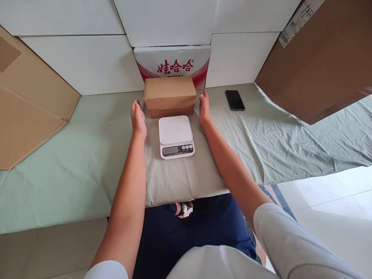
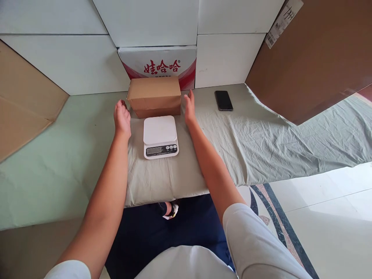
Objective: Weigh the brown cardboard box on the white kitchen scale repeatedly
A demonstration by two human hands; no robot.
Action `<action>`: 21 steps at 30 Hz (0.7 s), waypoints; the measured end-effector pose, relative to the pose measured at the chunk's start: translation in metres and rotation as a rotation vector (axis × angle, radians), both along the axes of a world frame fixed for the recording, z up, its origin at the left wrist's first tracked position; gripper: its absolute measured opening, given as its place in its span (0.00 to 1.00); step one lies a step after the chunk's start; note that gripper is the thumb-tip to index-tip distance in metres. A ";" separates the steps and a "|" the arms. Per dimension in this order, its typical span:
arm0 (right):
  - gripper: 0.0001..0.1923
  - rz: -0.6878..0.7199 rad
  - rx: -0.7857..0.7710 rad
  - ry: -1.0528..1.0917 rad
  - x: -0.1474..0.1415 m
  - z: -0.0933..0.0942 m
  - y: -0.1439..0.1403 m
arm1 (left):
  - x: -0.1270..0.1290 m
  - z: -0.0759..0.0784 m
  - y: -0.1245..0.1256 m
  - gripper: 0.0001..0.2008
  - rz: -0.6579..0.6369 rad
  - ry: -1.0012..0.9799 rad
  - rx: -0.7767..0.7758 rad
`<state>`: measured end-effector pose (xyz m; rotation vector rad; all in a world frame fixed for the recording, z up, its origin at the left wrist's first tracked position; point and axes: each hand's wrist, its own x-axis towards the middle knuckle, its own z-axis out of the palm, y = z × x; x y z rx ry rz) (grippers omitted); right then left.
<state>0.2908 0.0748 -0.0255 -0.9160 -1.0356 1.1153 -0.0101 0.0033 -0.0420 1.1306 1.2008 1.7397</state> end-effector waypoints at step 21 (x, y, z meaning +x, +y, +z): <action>0.54 -0.051 -0.026 -0.059 0.011 -0.004 -0.006 | 0.004 0.004 -0.007 0.50 0.042 -0.018 -0.051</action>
